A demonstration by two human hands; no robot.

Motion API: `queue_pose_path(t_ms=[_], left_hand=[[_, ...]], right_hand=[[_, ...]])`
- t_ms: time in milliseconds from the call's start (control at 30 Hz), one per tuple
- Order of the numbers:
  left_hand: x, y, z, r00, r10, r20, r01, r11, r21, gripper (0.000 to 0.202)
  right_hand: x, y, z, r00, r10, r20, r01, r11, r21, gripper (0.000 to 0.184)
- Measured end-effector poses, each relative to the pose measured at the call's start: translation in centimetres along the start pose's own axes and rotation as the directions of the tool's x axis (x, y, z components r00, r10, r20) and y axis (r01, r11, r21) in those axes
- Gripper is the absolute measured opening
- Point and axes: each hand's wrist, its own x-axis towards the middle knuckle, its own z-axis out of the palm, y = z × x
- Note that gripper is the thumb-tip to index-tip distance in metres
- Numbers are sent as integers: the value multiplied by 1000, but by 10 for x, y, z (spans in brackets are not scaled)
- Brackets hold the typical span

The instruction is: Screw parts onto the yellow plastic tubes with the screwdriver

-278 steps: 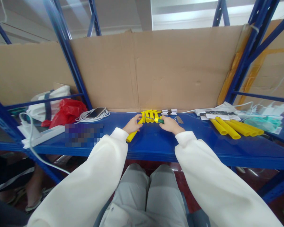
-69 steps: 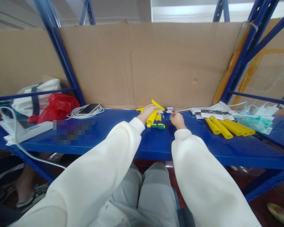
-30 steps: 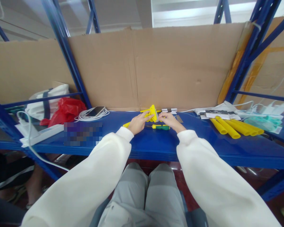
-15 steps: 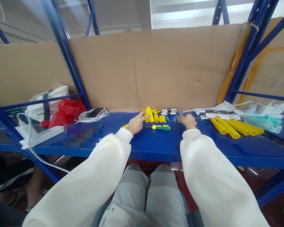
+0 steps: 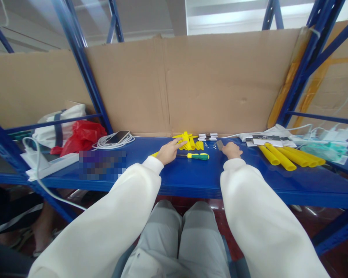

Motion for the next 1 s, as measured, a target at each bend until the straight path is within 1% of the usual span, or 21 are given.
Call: queue_pose_path(t_ms=[67,100,167,233,300,333,367,400,433,500,567,633,667,700,733,767,833,900,933,967,1000], left_hand=[[0,0,1,1000,10,-1,-10,1000,1,68],[0,0,1,1000,13,-1,-13,1000,2,69],[1,0,2,1000,15,1,-15,1000,6,71],[1,0,3,1000,25,1,-25,1000,8,72],[2,0,4,999,42,-1,-42,999,5,72],[2,0,4,999,53,-2,-53,999,2,71],[2,0,5,998,67,-3,-67,998,-1,71],[2,0,5,997,82,-4,-82,997,-5,70],[2,0,6,995,99,-5,-99,995,-8,70],[3,1,7,991,132,-8,-133,991,-11,70],[4,1,8,986,166,-4,-166,986,-14,71],[5,0,9,978,209,2,-209,978,-25,72],[5,0,10,973,231,2,-230,973,-34,72],[5,0,10,970,244,-2,-244,969,-42,73],[6,0,11,969,246,-7,-246,968,-48,73],[6,0,11,972,233,-14,-234,971,-52,73],[6,0,11,984,177,-21,-178,983,-52,71],[5,0,10,994,110,-16,-110,993,-46,69],[5,0,9,997,81,-11,-81,996,-42,68],[4,1,8,998,57,-6,-57,998,-38,68],[4,1,7,999,37,-1,-37,999,-34,68]], right_hand=[[-3,-7,-6,993,110,45,-109,994,-28,44],[-4,-10,-8,989,140,53,-138,990,-38,43],[-8,-15,-12,992,124,31,-123,992,-38,44],[-13,-21,-13,999,42,1,-42,999,-17,44],[-20,-29,-13,994,-101,-36,101,995,17,44],[-23,-34,-13,980,-190,-62,192,981,33,44],[-28,-39,-12,953,-288,-96,293,955,45,47],[-32,-45,-11,910,-392,-134,401,915,51,50],[-36,-50,-10,852,-496,-169,510,859,48,53],[-43,-60,-8,711,-671,-210,687,726,8,59],[-48,-66,-6,594,-780,-198,787,614,-58,62],[-49,-69,-5,526,-836,-158,834,543,-96,61],[-48,-69,-4,509,-849,-144,847,524,-94,59],[-47,-69,-4,507,-851,-140,850,520,-80,56],[-45,-68,-4,522,-841,-146,844,533,-56,52],[-44,-67,-5,553,-818,-158,826,563,-24,47],[-40,-66,-5,661,-728,-182,747,661,73,36],[-38,-66,-4,796,-579,-174,605,754,256,29],[-36,-67,-3,859,-492,-141,506,774,381,31],[-35,-67,-2,909,-407,-89,393,767,507,35],[-34,-68,-1,942,-334,-23,278,740,613,39]])
